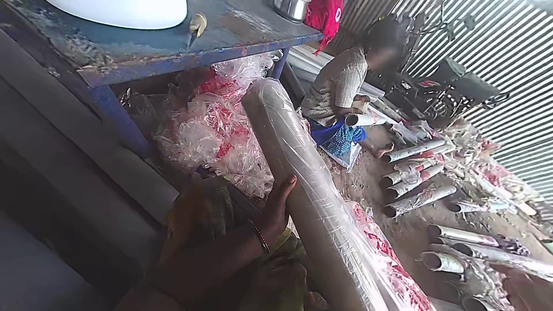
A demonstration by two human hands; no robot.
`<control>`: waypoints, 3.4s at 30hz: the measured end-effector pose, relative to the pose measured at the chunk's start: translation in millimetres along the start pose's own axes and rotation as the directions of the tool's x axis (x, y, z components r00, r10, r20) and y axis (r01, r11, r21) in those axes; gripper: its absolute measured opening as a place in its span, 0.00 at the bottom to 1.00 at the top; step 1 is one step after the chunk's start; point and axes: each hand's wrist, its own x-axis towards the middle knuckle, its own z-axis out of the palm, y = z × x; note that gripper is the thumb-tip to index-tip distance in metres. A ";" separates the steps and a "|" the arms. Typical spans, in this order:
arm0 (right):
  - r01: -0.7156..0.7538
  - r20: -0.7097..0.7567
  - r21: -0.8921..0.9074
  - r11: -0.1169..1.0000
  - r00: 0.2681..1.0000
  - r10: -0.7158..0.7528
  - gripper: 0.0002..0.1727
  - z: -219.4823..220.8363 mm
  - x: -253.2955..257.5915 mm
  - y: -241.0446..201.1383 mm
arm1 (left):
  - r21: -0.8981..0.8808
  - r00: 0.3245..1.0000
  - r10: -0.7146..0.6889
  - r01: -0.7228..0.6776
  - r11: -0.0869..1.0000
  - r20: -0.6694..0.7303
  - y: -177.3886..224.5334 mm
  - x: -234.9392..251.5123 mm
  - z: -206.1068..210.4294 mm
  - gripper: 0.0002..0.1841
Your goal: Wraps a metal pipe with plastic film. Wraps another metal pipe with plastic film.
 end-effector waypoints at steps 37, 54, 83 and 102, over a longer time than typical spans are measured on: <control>0.048 0.489 -0.388 0.921 0.857 0.161 0.29 212.2 199.4 -69.0 | -0.059 0.994 0.103 -0.102 0.993 0.022 -8.7 20.2 -32.1 0.16; -0.205 0.208 0.274 0.940 0.967 0.150 0.33 54.4 100.5 18.9 | 0.069 0.931 0.366 -0.365 0.929 -0.006 -13.7 16.4 -20.5 0.09; 0.163 -0.255 -0.238 0.957 0.941 -0.224 0.14 126.7 -142.4 -6.3 | 0.221 0.924 -0.330 0.288 0.932 0.190 -82.2 -59.7 -13.7 0.25; 0.151 -0.166 -0.439 0.886 0.955 -0.245 0.16 91.9 -101.5 12.5 | 0.398 0.991 -0.116 0.079 0.914 0.069 -82.9 -65.9 -25.3 0.17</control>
